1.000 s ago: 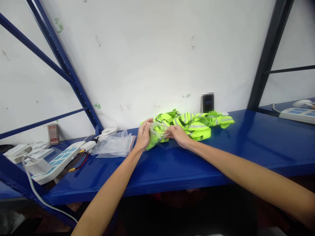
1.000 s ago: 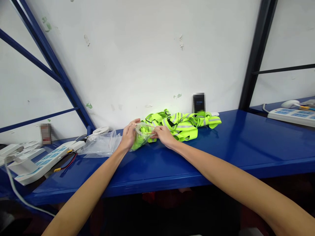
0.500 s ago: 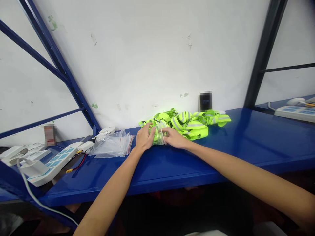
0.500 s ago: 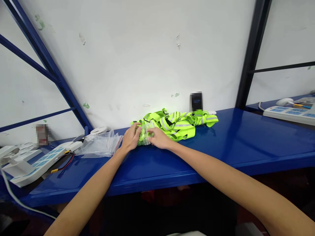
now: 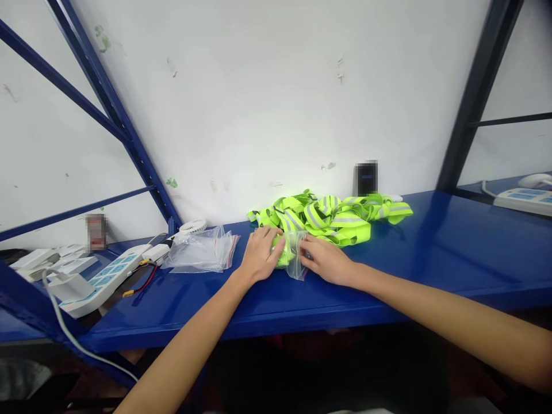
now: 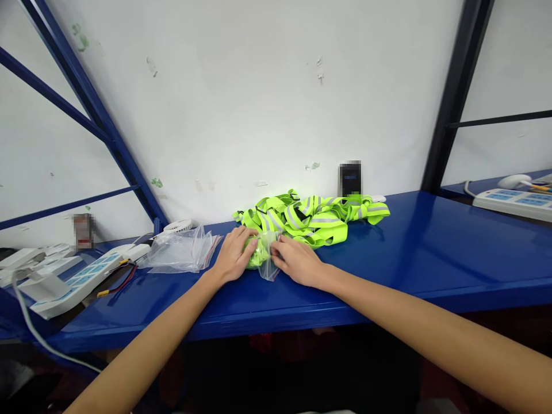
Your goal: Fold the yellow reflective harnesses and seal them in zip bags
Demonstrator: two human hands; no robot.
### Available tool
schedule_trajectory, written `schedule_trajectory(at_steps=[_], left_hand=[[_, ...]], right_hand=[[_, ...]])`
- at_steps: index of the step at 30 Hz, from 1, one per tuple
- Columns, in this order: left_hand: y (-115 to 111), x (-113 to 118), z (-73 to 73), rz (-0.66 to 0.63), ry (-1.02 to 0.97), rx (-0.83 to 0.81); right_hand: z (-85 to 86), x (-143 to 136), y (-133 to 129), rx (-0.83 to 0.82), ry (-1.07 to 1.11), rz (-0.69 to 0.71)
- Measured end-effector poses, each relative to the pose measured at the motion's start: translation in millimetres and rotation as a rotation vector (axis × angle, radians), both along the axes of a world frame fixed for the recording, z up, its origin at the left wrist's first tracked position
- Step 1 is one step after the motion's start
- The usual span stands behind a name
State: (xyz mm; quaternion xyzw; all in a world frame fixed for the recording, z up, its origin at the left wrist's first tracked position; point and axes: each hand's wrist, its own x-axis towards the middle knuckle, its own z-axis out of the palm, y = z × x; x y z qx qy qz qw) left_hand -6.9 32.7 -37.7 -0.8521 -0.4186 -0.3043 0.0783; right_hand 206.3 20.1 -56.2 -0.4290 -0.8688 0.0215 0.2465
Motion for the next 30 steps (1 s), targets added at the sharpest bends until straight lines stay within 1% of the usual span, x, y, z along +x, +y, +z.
schedule_trajectory(at_steps=[2,3,5,7,8,10,11,14,17,21,23,25,27,30], left_hand=[[-17,6,0.9,0.019,0.062,0.031],[-25,10,1.7,0.03,0.09,0.043],[-37,18,4.3,0.043,0.12,0.05],[-44,23,8.0,0.031,0.104,0.03],[-47,25,10.0,0.016,0.086,0.013],[-51,25,14.1,-0.021,0.061,-0.027],[-53,24,16.1,-0.039,0.062,-0.045],[-59,18,20.9,-0.08,0.148,-0.066],[-65,9,21.8,-0.087,0.271,-0.051],[-71,-1,15.7,-0.057,0.309,-0.077],[-72,-3,12.8,-0.045,0.307,-0.118],[-74,-4,12.7,-0.03,0.326,-0.155],[-76,-4,15.8,-0.011,0.366,-0.178],[-84,-4,26.8,0.036,0.404,-0.184]], right_hand=[[0.9,7,-7,-0.041,0.048,-0.005],[1.5,8,-9,-0.072,0.097,0.032],[2.4,7,-13,-0.165,0.234,0.172],[2.9,3,-17,-0.3,0.387,0.319],[3.1,0,-19,-0.364,0.442,0.367],[3.8,-3,-25,-0.433,0.47,0.409],[4.5,-3,-29,-0.43,0.448,0.407],[9.3,5,-38,-0.354,0.31,0.392],[18.1,19,-44,-0.292,0.167,0.399],[32.2,38,-51,-0.28,-0.01,0.283],[37.8,46,-54,-0.283,-0.02,0.279],[41.7,54,-55,-0.243,0.036,0.286],[44.8,63,-52,-0.137,0.092,0.274],[51.5,82,-44,0.104,0.072,0.237]])
